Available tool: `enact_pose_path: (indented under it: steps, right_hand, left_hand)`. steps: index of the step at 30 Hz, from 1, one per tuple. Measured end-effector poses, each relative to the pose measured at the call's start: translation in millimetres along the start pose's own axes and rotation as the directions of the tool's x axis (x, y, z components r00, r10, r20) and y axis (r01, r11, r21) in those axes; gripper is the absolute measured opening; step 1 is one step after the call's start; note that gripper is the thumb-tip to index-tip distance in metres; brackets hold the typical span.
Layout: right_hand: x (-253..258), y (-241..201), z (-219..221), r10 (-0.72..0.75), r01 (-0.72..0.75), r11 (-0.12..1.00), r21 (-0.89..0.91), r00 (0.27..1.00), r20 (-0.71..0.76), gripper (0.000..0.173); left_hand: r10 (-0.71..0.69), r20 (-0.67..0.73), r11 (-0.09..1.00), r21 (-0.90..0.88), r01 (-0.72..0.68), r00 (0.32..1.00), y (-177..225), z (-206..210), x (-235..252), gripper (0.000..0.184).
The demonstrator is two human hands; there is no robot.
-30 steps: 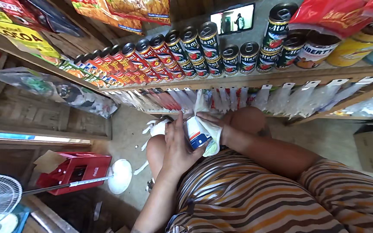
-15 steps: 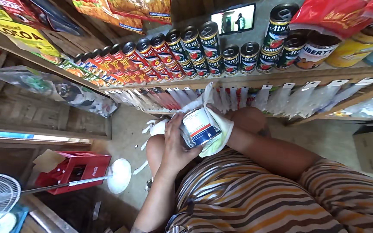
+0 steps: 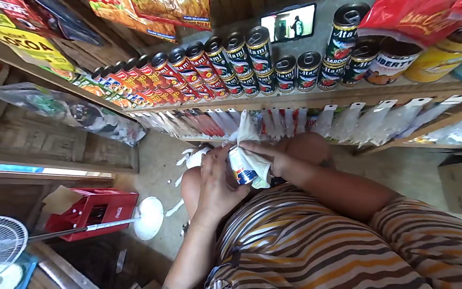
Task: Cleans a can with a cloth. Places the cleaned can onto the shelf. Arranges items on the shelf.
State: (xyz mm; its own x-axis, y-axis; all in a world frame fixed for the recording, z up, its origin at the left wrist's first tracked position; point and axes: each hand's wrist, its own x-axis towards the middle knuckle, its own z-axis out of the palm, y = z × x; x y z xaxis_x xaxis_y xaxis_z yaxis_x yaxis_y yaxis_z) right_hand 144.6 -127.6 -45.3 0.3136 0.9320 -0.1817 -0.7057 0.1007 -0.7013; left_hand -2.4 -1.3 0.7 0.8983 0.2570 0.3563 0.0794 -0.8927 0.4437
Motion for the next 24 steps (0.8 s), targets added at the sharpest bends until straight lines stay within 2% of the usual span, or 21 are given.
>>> enact_pose_path:
  steps: [2, 5, 10, 14, 19, 22, 24]
  right_hand:
    - [-0.2, -0.3, 0.9, 0.007, -0.007, 1.000, 0.024, 1.000, -0.014, 0.044]
    - [1.8, 1.5, -0.2, 0.028, -0.024, 0.994, 0.103, 0.999, -0.042, 0.037]
    - [-1.6, 0.2, 0.7, -0.068, 0.068, 0.981, 0.180, 0.998, -0.011, 0.028]
    - [-3.1, -4.0, 2.2, -0.162, 0.146, 0.959, 0.245, 0.986, 0.045, 0.034]
    - [1.9, 13.2, -20.1, -0.159, 0.129, 0.969, 0.210, 0.978, 0.133, 0.047]
    - [-20.4, -10.3, 6.3, -0.067, 0.072, 0.995, 0.074, 0.995, -0.071, 0.042]
    - [-9.0, -9.1, 1.4, -0.074, 0.073, 0.985, 0.156, 0.997, -0.001, 0.036]
  left_hand:
    - [-0.006, 0.002, 0.999, 0.037, 0.006, 1.000, 3.6, 2.3, 1.1, 0.099]
    - [0.012, 0.011, 1.000, -0.007, -0.012, 1.000, 5.3, 3.9, 3.3, 0.098]
    - [0.062, 0.010, 0.993, -0.097, -0.061, 0.998, 0.9, 4.8, 5.6, 0.108]
    - [0.044, 0.029, 0.992, -0.123, -0.040, 0.999, -6.8, 6.3, 4.4, 0.113]
    - [0.057, 0.004, 0.986, -0.155, -0.055, 0.998, -14.9, 9.1, 3.7, 0.102]
    - [0.033, 0.003, 0.985, -0.168, -0.032, 0.999, -13.4, 7.3, 3.6, 0.099]
    - [0.024, 0.009, 0.990, -0.136, -0.023, 1.000, -11.6, 4.9, 3.8, 0.099]
